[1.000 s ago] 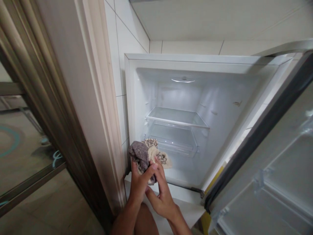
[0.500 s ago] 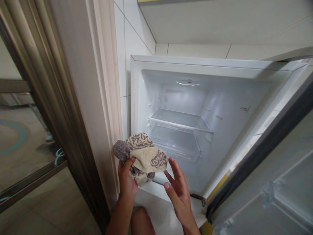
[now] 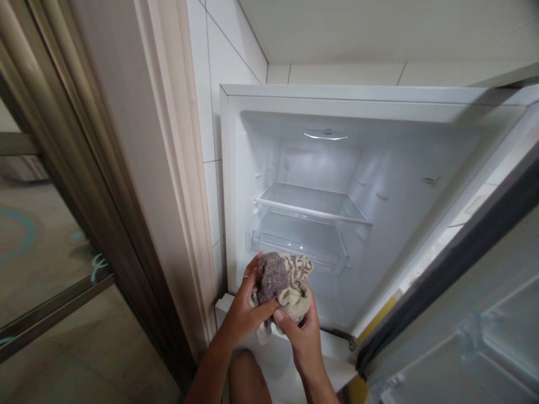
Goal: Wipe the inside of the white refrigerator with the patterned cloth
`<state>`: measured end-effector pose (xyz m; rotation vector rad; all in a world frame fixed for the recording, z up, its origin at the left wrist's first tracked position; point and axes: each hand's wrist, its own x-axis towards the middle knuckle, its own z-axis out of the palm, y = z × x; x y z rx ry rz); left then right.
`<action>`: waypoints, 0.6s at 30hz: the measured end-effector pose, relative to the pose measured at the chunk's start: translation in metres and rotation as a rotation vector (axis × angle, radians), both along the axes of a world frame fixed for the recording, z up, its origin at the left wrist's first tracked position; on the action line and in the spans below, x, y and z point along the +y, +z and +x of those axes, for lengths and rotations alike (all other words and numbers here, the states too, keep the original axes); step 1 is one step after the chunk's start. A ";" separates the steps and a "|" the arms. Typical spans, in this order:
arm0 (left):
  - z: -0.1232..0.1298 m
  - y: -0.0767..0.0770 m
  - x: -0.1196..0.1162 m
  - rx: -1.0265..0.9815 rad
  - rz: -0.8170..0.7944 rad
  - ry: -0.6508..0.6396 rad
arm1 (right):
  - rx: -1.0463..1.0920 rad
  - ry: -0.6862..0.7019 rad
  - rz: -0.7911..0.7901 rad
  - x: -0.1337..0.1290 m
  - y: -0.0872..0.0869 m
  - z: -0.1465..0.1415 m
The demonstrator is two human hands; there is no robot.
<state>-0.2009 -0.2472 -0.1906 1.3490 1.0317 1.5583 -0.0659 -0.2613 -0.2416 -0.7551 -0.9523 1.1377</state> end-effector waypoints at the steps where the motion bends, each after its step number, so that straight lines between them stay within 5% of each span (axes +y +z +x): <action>1: 0.000 0.001 -0.002 0.025 0.022 -0.040 | 0.034 -0.034 -0.028 0.002 -0.002 0.002; 5: 0.003 -0.001 -0.012 -0.174 0.010 -0.338 | 0.152 -0.154 -0.106 0.010 -0.002 0.009; 7: 0.009 -0.006 -0.016 -0.311 -0.030 -0.382 | 0.150 -0.199 -0.126 0.013 0.004 0.012; 14: 0.035 -0.023 -0.008 -0.486 -0.264 0.008 | -0.108 -0.561 -0.031 0.019 0.021 0.005; 18: 0.033 -0.016 -0.007 -0.661 -0.365 -0.036 | -0.336 -0.459 0.214 0.028 0.016 0.000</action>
